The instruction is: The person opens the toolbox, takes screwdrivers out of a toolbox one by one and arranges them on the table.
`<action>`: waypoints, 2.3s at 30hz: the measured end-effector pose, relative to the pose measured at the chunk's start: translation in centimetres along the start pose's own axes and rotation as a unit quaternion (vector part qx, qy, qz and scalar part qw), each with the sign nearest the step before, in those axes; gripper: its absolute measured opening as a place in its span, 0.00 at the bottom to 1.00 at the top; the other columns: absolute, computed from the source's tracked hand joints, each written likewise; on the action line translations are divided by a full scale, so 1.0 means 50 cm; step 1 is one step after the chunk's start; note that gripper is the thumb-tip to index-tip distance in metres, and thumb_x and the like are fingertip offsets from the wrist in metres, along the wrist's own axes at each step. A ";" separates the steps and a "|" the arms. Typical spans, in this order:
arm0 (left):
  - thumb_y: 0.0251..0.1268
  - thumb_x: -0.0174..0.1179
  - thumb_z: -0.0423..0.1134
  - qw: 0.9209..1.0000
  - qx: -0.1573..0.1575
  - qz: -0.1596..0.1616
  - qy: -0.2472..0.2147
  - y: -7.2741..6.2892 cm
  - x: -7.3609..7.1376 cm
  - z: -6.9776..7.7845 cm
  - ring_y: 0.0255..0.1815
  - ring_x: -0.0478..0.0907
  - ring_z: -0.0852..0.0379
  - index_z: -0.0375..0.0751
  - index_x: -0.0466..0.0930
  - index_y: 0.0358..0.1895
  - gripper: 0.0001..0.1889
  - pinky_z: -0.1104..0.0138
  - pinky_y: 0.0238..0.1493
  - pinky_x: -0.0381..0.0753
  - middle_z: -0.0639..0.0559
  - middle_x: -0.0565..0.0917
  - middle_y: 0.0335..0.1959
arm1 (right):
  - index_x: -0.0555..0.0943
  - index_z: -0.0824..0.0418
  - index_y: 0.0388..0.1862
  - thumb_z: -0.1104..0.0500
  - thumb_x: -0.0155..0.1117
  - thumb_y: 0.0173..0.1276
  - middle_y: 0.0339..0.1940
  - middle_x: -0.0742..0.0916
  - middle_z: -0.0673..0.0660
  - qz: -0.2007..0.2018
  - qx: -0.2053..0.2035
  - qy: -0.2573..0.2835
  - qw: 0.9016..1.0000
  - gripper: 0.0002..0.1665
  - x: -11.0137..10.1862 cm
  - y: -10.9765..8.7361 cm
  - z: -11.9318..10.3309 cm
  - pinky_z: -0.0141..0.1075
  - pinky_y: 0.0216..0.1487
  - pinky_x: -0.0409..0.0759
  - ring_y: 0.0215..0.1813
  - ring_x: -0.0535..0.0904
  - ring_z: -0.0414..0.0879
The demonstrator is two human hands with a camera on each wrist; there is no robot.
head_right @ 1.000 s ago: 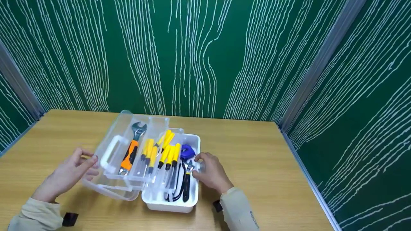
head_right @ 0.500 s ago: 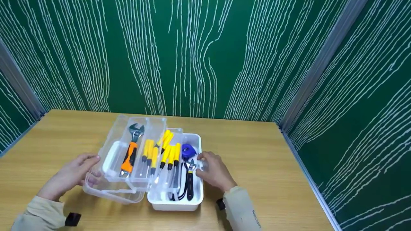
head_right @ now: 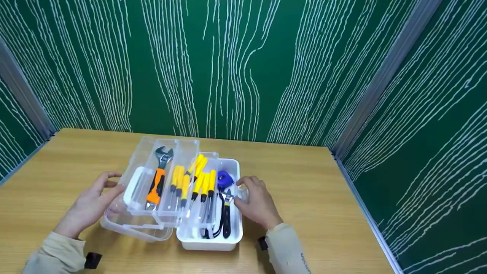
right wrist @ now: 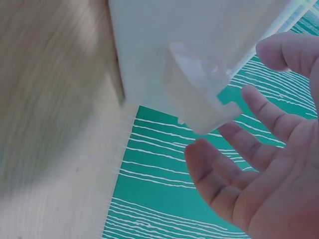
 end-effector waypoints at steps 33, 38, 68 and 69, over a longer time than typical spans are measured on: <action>0.26 0.75 0.68 0.967 0.177 0.024 0.180 -0.032 0.005 0.022 0.48 0.76 0.48 0.65 0.60 0.68 0.55 0.48 0.49 0.82 0.55 0.68 0.67 | 0.81 0.50 0.47 0.58 0.72 0.55 0.42 0.84 0.42 0.034 -0.111 0.036 0.993 0.19 0.013 -0.040 -0.152 0.44 0.50 0.75 0.46 0.73 0.43; 0.27 0.73 0.70 0.967 0.174 0.019 0.186 -0.030 0.006 0.022 0.49 0.76 0.48 0.65 0.59 0.69 0.55 0.47 0.50 0.81 0.54 0.67 0.68 | 0.79 0.46 0.51 0.54 0.72 0.53 0.50 0.81 0.40 -0.004 -0.106 0.012 0.994 0.24 0.017 -0.028 -0.145 0.46 0.57 0.73 0.53 0.70 0.44; 0.28 0.73 0.70 0.965 0.182 0.026 0.186 -0.031 0.000 0.020 0.49 0.76 0.49 0.66 0.60 0.68 0.54 0.49 0.49 0.81 0.57 0.69 0.64 | 0.71 0.39 0.62 0.53 0.77 0.47 0.67 0.73 0.41 -0.132 -0.086 -0.023 0.987 0.42 0.009 0.050 -0.140 0.59 0.67 0.67 0.67 0.60 0.51; 0.28 0.73 0.70 0.966 0.181 0.025 0.185 -0.031 0.000 0.020 0.49 0.76 0.49 0.66 0.60 0.68 0.54 0.48 0.49 0.81 0.56 0.69 0.64 | 0.71 0.39 0.63 0.52 0.77 0.47 0.67 0.73 0.41 -0.138 -0.086 -0.028 0.986 0.43 0.012 0.053 -0.140 0.59 0.67 0.67 0.67 0.60 0.51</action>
Point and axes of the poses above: each hand's wrist, its own y-axis towards the middle knuckle, its own x-axis out of the palm, z = x × y, the point moved 2 cm from there along y, towards the middle knuckle
